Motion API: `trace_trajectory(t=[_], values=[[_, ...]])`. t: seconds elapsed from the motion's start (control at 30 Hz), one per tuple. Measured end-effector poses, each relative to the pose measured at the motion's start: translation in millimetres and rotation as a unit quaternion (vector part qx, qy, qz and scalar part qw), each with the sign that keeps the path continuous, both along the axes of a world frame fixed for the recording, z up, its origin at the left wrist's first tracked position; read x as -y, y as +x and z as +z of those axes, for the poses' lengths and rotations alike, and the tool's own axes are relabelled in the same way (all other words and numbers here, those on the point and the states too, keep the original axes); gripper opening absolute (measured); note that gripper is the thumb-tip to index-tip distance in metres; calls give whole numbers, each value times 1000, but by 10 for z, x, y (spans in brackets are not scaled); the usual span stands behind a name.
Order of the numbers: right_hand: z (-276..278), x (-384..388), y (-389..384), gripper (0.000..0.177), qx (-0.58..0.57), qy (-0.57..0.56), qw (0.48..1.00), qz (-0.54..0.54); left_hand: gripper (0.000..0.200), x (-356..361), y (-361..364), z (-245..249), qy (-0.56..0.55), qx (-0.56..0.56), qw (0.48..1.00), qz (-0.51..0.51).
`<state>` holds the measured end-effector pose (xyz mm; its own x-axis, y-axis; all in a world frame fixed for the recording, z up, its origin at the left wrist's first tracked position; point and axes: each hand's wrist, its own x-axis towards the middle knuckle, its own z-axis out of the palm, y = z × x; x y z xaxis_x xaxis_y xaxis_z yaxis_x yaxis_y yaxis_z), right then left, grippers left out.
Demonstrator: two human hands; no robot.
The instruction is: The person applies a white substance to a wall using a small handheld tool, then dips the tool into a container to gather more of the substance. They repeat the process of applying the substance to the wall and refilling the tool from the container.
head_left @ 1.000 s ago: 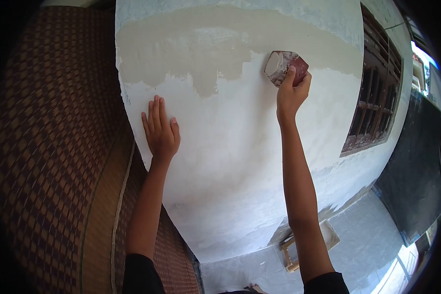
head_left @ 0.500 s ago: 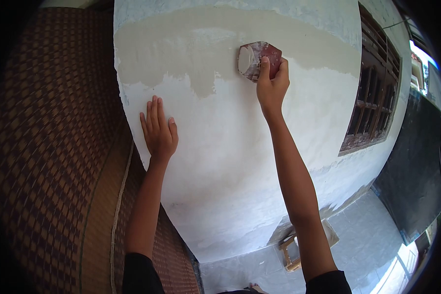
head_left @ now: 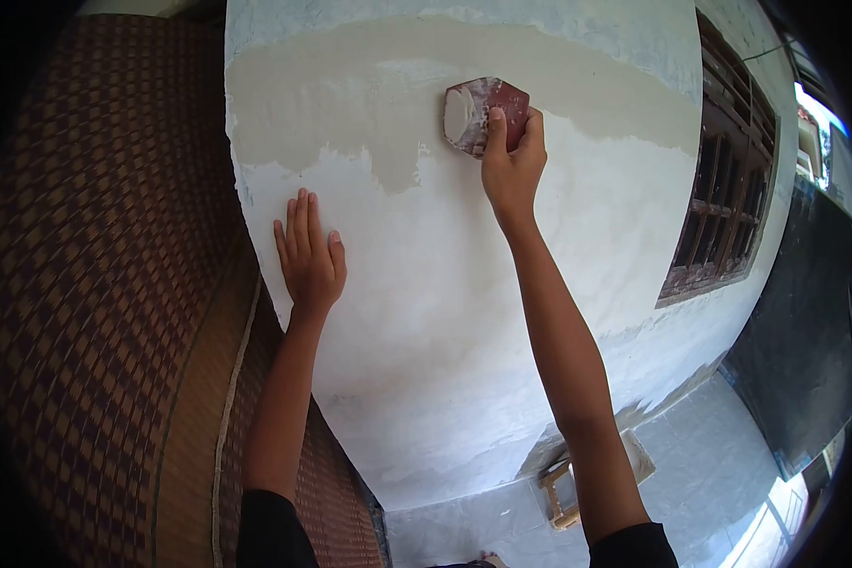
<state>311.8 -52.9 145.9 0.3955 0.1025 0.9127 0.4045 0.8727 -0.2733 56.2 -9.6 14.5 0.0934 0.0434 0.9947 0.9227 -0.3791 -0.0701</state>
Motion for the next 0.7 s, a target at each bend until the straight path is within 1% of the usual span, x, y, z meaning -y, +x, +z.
trace_trajectory(t=[0.07,0.13,0.2,0.27,0.33,0.37,0.43,0.47,0.53,0.57,0.63,0.7], values=[[38,-93,-87,26,65,-7,997,-42,61,4,-9,0,-1,-3,1000,0],[55,-144,-32,27,65,-5,996,-61,61,2,-14,8,-2,-6,1000,2],[47,-169,199,28,-28,-51,996,-63,61,-3,-10,3,-4,-3,1000,5],[15,-117,382,29,-102,-36,991,-79,61,6,9,2,-3,0,1000,7],[-33,-61,402,29,-150,-11,987,-48,61,6,13,0,-1,0,1000,7],[-37,-28,364,29,-151,-11,987,-48,61,5,11,-7,1,-1,1000,7],[-32,-13,222,29,-63,-6,998,7,61,-2,26,1,3,-3,1000,5],[-5,-73,133,29,-20,38,999,-12,61,0,21,-6,3,-3,1000,5],[28,-126,-48,27,34,31,998,-44,61,-5,-1,5,4,-3,1000,4],[24,-149,-43,27,34,30,998,-45,61,-3,-13,-3,0,-4,1000,2],[41,-192,-31,26,50,12,994,-96,61,-12,-9,6,-2,-6,1000,-1],[15,-218,177,27,-40,-25,996,-72,60,-7,-10,-1,3,-4,1000,0]])
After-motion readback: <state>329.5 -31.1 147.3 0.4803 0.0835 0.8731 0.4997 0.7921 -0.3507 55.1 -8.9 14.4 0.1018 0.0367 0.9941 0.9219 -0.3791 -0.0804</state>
